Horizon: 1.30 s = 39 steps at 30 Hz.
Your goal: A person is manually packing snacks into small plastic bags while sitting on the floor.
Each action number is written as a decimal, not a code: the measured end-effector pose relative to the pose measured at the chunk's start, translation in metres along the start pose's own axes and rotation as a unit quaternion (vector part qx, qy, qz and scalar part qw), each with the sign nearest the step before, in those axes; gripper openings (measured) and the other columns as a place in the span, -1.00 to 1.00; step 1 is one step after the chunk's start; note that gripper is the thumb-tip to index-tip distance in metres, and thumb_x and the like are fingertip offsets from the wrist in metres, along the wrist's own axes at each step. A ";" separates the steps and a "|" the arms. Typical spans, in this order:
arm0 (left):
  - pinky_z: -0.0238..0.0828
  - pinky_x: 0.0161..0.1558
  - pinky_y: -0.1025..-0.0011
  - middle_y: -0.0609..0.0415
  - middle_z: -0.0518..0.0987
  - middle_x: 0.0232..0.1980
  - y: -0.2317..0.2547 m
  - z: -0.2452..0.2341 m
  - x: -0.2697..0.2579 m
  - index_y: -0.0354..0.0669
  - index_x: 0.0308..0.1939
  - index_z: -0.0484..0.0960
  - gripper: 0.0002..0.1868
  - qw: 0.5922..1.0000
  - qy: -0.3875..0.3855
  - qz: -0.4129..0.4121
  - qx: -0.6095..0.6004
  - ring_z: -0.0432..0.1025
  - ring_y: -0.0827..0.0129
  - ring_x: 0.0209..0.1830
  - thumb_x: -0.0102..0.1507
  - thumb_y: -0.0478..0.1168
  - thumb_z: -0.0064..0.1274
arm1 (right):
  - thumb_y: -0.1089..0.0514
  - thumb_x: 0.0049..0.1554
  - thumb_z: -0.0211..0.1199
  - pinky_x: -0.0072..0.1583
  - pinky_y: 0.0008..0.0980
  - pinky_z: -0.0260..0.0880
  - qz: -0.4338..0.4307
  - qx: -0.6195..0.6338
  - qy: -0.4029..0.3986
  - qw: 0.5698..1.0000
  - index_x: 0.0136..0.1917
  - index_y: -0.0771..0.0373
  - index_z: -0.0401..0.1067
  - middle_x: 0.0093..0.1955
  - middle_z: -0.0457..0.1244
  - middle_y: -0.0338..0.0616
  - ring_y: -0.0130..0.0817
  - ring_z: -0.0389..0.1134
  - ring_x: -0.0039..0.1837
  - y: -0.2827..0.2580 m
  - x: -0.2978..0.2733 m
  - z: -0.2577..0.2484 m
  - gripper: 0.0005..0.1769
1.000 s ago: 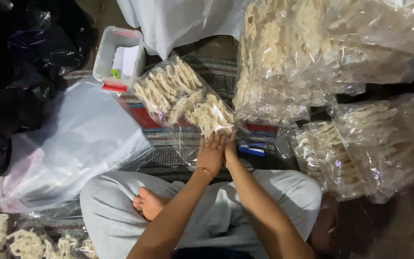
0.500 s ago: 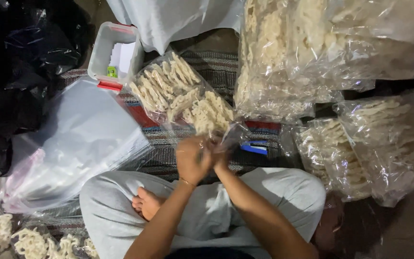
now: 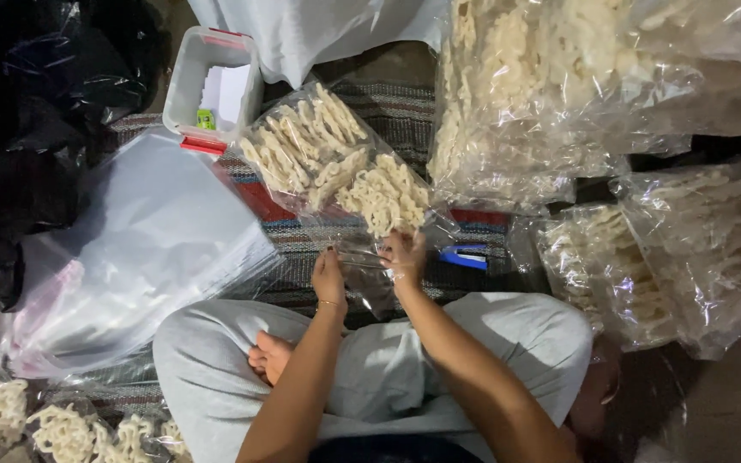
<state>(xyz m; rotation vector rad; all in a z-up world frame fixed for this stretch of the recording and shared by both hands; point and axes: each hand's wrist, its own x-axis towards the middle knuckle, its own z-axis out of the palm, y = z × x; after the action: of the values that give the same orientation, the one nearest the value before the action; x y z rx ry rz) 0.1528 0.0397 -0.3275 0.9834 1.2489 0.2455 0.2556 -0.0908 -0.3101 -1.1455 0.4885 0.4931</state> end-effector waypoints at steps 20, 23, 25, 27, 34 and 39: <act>0.45 0.00 0.24 -0.05 0.62 -0.06 0.001 0.000 -0.008 -0.23 0.09 0.63 -0.48 0.999 -0.019 0.005 -0.025 0.53 0.23 -0.12 0.39 0.15 -0.05 | 0.08 0.16 0.39 -0.26 -0.25 0.56 0.086 0.079 -0.002 0.993 0.17 0.05 0.32 -0.17 0.32 -0.02 -0.13 0.44 -0.21 -0.003 -0.011 -0.013 -0.63; 0.46 -0.01 0.23 -0.09 0.62 -0.03 0.021 0.003 -0.030 -0.27 0.10 0.63 -0.42 0.999 -0.031 0.008 -0.003 0.52 0.23 -0.07 0.40 0.18 -0.15 | -0.30 0.20 0.25 -0.11 -0.46 0.54 0.011 -0.188 -0.074 0.979 0.21 -0.08 0.52 -0.11 0.46 -0.10 -0.37 0.51 -0.11 0.014 -0.036 0.001 -0.57; 0.42 0.09 0.16 -0.19 0.60 0.07 0.061 0.003 -0.077 -0.29 0.15 0.62 -0.39 0.999 -0.034 0.005 0.019 0.49 0.11 0.08 0.40 0.19 -0.17 | -0.15 0.23 0.25 0.03 -0.38 0.50 -0.123 -0.307 -0.097 0.939 0.30 -0.14 0.49 -0.01 0.44 -0.11 -0.30 0.48 0.03 0.001 -0.035 0.023 -0.61; 0.39 0.20 0.09 -0.29 0.58 0.18 0.078 0.002 -0.095 -0.30 0.19 0.60 -0.36 0.999 -0.035 0.003 0.040 0.47 -0.02 0.22 0.39 0.20 -0.20 | 0.00 0.25 0.24 0.18 -0.30 0.46 -0.255 -0.415 -0.120 0.865 0.40 -0.20 0.46 0.09 0.41 -0.12 -0.23 0.44 0.17 -0.019 -0.042 0.045 -0.56; 0.41 0.16 0.14 -0.13 0.64 0.07 0.084 0.003 -0.090 -0.18 0.07 0.71 -0.49 1.000 0.011 0.010 0.002 0.49 0.10 0.10 0.41 0.10 -0.19 | 0.10 0.22 0.16 -0.06 -0.10 0.53 -0.360 -0.736 -0.102 0.564 0.61 -0.13 0.04 0.13 0.37 0.05 -0.02 0.50 0.02 -0.016 0.008 0.052 -0.26; 0.47 0.11 0.18 -0.11 0.66 0.08 0.089 0.004 -0.094 -0.18 0.14 0.67 -0.43 0.999 0.010 -0.015 -0.028 0.54 0.12 0.07 0.40 0.21 -0.11 | 0.16 0.19 0.22 0.19 -0.02 0.51 -0.401 -0.618 -0.190 0.649 0.54 -0.10 0.25 0.31 0.34 0.06 0.04 0.44 0.22 -0.046 -0.035 0.070 -0.34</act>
<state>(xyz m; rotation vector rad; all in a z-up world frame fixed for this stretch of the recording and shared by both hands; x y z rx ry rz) 0.1534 0.0296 -0.1990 0.9156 1.2677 0.2648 0.2635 -0.0453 -0.2320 -2.3092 -0.9391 0.1971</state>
